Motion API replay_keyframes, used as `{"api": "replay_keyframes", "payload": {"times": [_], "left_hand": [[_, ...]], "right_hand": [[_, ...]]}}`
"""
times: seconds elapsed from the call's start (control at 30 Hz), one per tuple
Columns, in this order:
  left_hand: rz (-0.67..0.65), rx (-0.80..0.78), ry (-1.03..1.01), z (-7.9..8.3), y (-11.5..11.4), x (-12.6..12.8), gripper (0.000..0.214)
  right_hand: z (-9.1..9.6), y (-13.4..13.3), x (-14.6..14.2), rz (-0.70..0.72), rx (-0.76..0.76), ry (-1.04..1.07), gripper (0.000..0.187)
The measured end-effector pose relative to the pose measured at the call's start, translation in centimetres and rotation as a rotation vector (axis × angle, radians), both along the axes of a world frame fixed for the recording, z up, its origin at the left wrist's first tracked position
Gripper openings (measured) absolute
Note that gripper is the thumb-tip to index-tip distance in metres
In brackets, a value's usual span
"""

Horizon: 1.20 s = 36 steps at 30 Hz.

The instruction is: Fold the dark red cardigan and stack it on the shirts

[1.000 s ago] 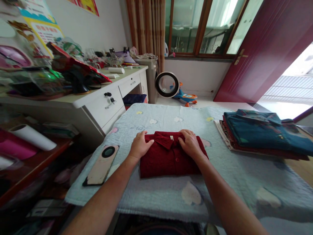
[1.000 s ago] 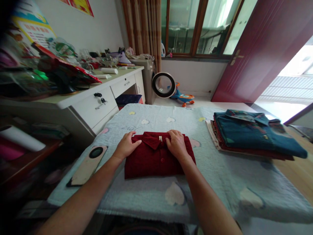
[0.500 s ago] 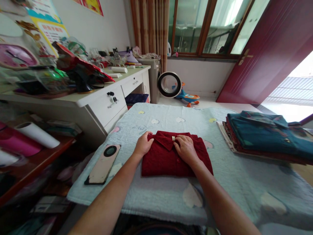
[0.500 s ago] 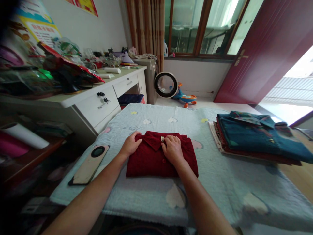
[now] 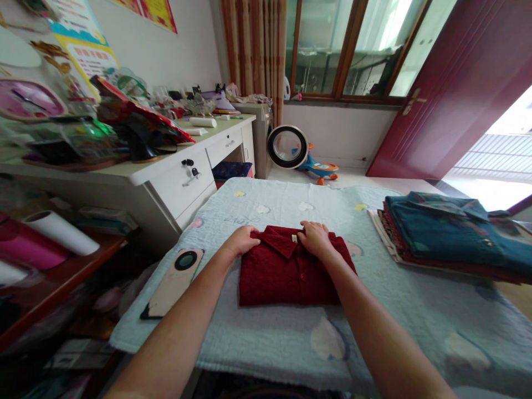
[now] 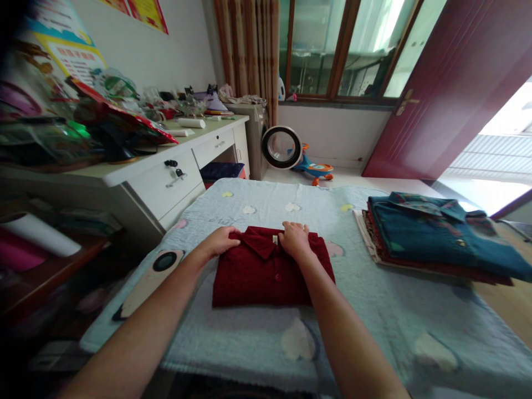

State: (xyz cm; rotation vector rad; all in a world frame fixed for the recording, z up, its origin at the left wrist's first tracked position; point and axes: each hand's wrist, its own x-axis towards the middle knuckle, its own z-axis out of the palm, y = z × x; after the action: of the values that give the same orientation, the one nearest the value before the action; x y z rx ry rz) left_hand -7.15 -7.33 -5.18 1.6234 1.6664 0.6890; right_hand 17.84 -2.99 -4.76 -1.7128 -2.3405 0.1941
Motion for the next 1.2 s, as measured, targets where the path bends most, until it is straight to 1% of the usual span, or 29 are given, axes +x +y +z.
{"api": "replay_keyframes", "payload": {"times": [0.1,0.17,0.27,0.33,0.4,0.5,0.6,0.7,0.77,0.83,0.9,0.97,1.03,1.1,1.13,1.2], "left_hand": [[0.028,-0.041,-0.032,0.0,0.1,0.1,0.020],[0.072,-0.043,-0.137,-0.2,0.0,0.3,0.016],[0.127,-0.052,-0.337,-0.7,0.0,0.4,0.019],[0.152,-0.065,-0.377,-1.1,0.1,0.4,0.021],[0.176,-0.044,-0.293,-1.5,0.3,0.4,0.021],[0.188,0.046,0.000,-1.6,0.3,0.7,0.025],[0.210,0.124,0.308,-1.3,-0.2,1.6,0.028],[0.271,0.195,0.546,-1.4,-0.9,2.3,0.026],[0.303,0.233,0.640,-1.6,-1.2,2.5,0.022],[0.320,0.256,0.685,-1.5,-1.4,2.5,0.024],[0.333,0.297,0.701,-0.9,-1.7,2.8,0.029],[0.340,0.382,0.694,0.1,-2.1,3.8,0.032],[0.275,0.474,0.670,1.0,-2.8,5.5,0.032],[0.116,0.513,0.655,1.2,-3.7,7.6,0.033],[0.040,0.514,0.663,0.9,-4.2,8.6,0.037],[-0.036,0.479,0.696,-0.1,-4.9,10.1,0.051]], "right_hand": [[-0.2,0.2,0.3,0.004,0.034,-0.022,0.024],[0.0,0.0,0.7,-0.002,0.086,0.009,0.022],[0.3,-0.1,1.2,-0.040,0.143,0.058,0.021],[0.4,-0.2,1.2,-0.063,0.150,0.059,0.021],[0.1,-0.2,1.1,-0.082,0.136,0.043,0.020],[-0.5,-0.1,0.8,-0.101,0.120,0.022,0.021],[-0.8,-0.1,0.5,-0.107,0.113,0.023,0.021],[-0.6,-0.4,0.8,-0.119,0.172,0.101,0.026],[-0.2,-1.2,1.3,-0.140,0.255,0.173,0.028],[0.1,-2.4,2.0,-0.151,0.307,0.210,0.025],[0.2,-3.7,2.5,-0.139,0.310,0.213,0.022],[0.1,-4.9,2.8,-0.111,0.293,0.207,0.020],[-0.3,-5.6,2.7,-0.089,0.282,0.198,0.017],[-0.7,-5.7,2.5,-0.078,0.280,0.187,0.018],[-0.9,-5.7,2.4,-0.077,0.280,0.181,0.019],[-1.4,-5.4,2.2,-0.068,0.272,0.165,0.022]]}}
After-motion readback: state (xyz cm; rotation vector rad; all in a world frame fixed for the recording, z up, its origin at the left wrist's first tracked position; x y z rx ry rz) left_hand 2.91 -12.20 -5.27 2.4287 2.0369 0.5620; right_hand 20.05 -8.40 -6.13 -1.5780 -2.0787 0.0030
